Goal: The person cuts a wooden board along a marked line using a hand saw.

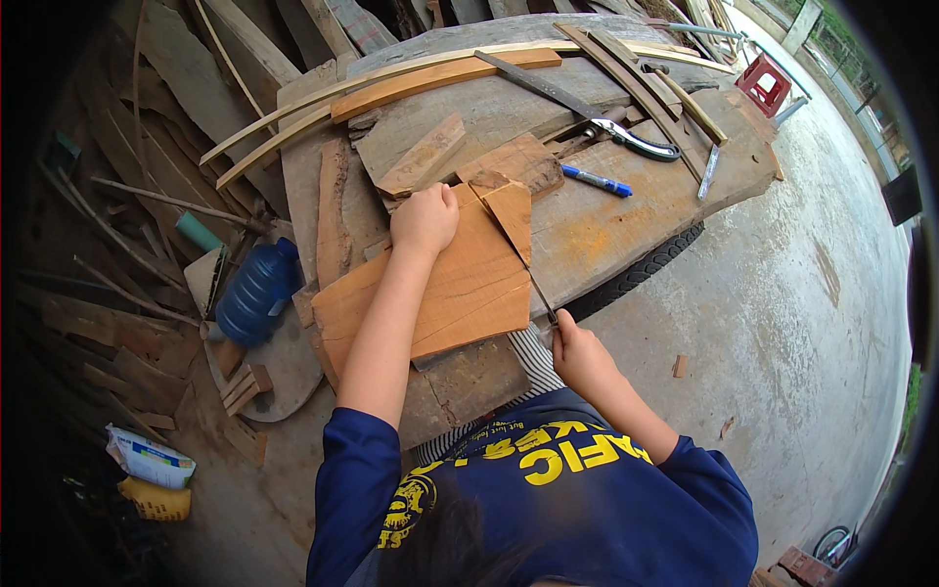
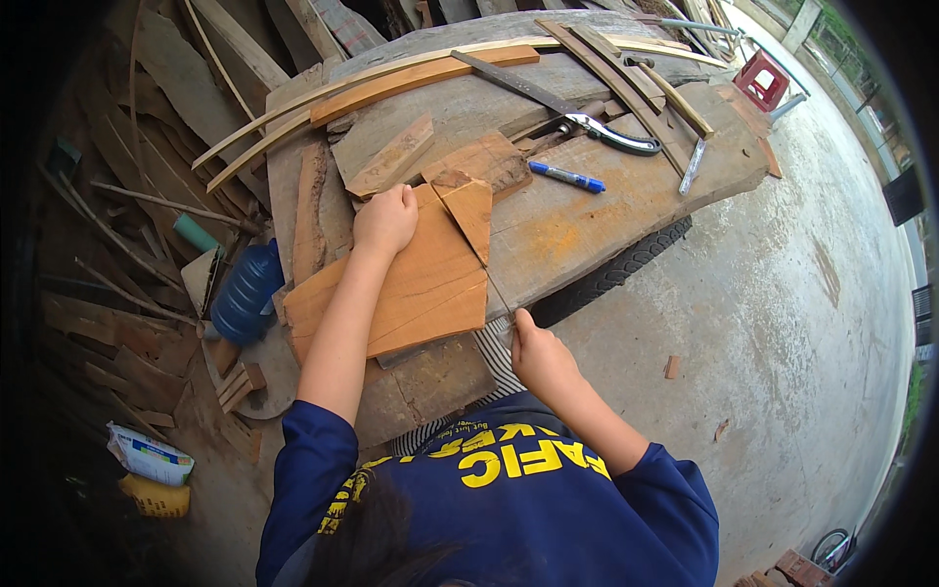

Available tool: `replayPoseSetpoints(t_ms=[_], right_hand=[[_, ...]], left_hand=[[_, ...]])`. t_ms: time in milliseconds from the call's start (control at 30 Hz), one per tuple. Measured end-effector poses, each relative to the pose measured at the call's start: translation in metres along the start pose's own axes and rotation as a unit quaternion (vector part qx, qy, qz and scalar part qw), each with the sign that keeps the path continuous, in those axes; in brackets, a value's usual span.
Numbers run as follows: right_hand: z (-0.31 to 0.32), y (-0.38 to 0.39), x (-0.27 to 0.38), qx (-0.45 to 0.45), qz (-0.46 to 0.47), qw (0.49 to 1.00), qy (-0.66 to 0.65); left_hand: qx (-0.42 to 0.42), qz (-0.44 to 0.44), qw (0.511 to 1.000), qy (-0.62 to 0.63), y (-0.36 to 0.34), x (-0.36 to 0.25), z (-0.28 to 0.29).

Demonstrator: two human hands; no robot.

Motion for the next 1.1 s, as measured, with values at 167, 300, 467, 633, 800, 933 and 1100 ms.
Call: replayPoseSetpoints(t_ms=[167,300,467,633,800,933,1100], right_hand=[[-0.003,-0.053,0.023,-0.042,0.038,0.998,-0.005],[-0.011,-0.035,0.012,-0.038,0.054,0.997,-0.037],[-0.037,0.014,-0.035,-0.048,0.049,0.997,-0.045],[-0.05,0.035,-0.049,-0.054,0.01,0.997,-0.062],[-0.045,0.008,-0.02,-0.064,0.011,0.996,-0.061],[-0.031,-0.021,-0.005,-0.088,0.044,0.994,-0.055],[-0.016,-0.013,0.0,-0.073,0.041,0.996,-0.042]], left_hand=[[0.007,-0.003,1.0,0.016,-0.002,-0.002,-0.001],[0.022,0.001,1.0,0.008,-0.002,-0.007,-0.002],[0.023,0.001,1.0,0.015,-0.003,-0.005,-0.001],[0.043,-0.002,0.998,0.034,-0.004,-0.007,-0.001],[0.021,-0.02,0.999,0.022,-0.005,-0.003,-0.006],[0.027,-0.017,0.999,0.018,-0.003,-0.005,-0.003],[0.014,0.001,1.0,0.015,-0.003,-0.006,-0.001]])
Point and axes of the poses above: each hand's wrist, its own y-axis away from the middle knuckle, its own z-axis out of the back of the hand, x = y × z, the point moved 5 cm from there along -y, towards the middle knuckle, and after that the axes turned 3 degrees about -z, right-handed, at the moved point
